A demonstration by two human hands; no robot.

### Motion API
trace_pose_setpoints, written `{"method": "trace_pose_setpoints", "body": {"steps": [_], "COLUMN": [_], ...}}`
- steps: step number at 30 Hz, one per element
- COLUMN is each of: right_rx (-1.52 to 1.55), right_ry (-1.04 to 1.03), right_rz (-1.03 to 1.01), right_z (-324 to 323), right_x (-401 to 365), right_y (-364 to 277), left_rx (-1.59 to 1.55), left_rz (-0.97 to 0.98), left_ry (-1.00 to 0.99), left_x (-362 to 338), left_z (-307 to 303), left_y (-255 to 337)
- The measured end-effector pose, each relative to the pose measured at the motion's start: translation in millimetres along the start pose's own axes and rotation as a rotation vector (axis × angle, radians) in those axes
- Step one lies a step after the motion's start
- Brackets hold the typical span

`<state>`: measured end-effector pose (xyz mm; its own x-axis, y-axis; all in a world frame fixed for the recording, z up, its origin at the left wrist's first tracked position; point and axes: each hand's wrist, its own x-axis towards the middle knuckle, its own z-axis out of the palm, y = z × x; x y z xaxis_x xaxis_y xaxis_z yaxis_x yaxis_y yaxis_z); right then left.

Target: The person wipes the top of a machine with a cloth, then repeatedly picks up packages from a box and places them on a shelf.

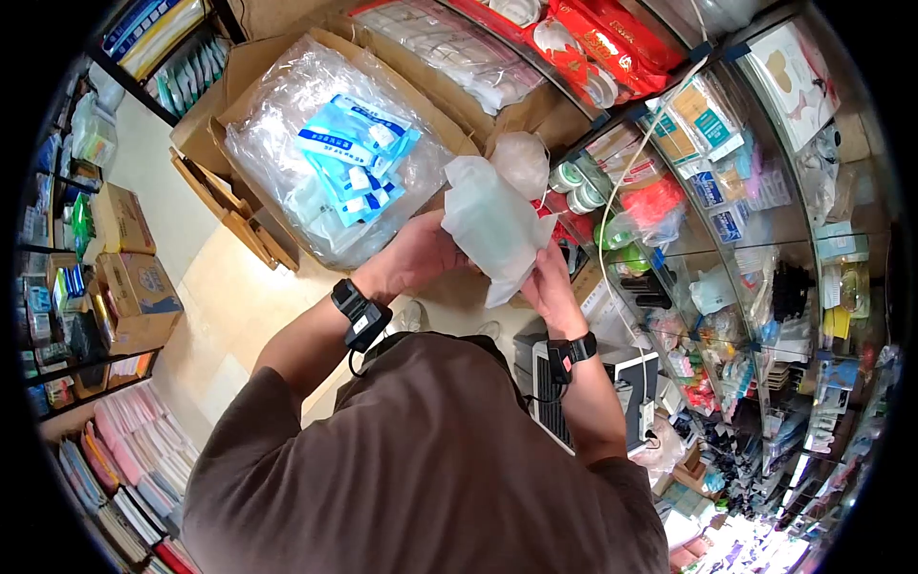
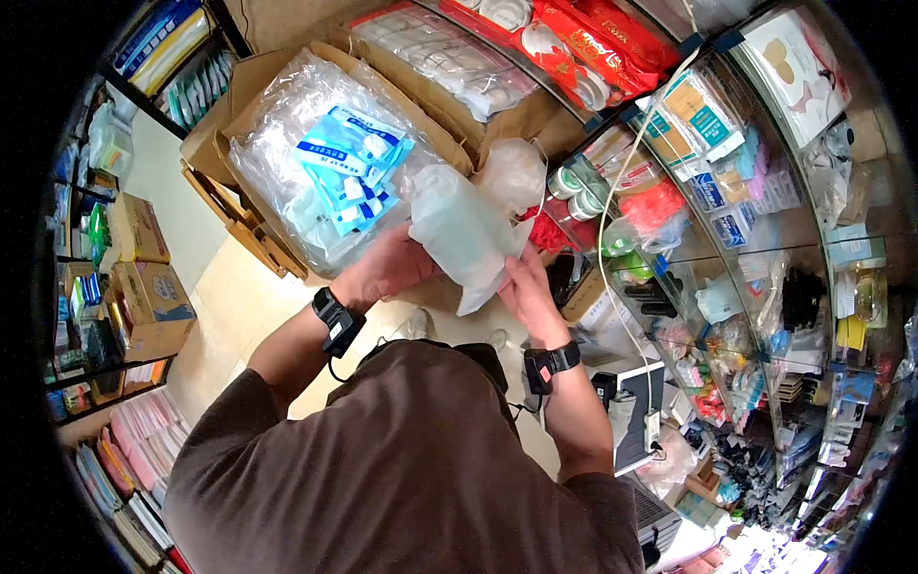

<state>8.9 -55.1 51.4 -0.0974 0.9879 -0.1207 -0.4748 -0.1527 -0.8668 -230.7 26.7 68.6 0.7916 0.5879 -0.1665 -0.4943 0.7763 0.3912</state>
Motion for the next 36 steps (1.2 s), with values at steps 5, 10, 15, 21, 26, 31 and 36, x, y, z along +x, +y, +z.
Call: {"method": "trace_pose_setpoints", "body": {"steps": [5, 10, 15, 21, 26, 31, 36], "right_rx": [0.336, 0.249, 0.08, 0.016, -0.138, -0.216, -0.182], "right_ry": [-0.041, 0.177, 0.31, 0.411, 0.356, 0.331, 0.417], "right_rz": [0.148, 0.191, 0.166, 0.09, 0.07, 0.048, -0.093], "right_z": [7.0, -4.0, -10.3, 0.1, -3.4, -4.1, -9.4], "right_x": [-11.3, -16.3, -19.4, -22.0, -26.1, -28.6, -21.2], "right_y": [-19.5, -5.4, -10.3, -5.8, -12.1, -15.2, -3.0], "left_rx": [0.45, 0.712, 0.467, 0.693, 0.814, 0.469, 0.397], "left_rz": [-0.008, 0.137, 0.142, 0.18, 0.2, 0.22, 0.042], "left_ry": [0.144, 0.113, 0.254, 0.28, 0.309, 0.226, 0.237], "left_x": [1.8, 18.0, 17.0, 22.5, 24.8, 23.3, 19.8], "left_z": [6.4, -3.0, 2.9, 3.8, -9.4, -12.9, -11.2], "left_y": [-11.5, -20.0, -10.6, -13.5, 11.1, 15.7, -4.9]}}
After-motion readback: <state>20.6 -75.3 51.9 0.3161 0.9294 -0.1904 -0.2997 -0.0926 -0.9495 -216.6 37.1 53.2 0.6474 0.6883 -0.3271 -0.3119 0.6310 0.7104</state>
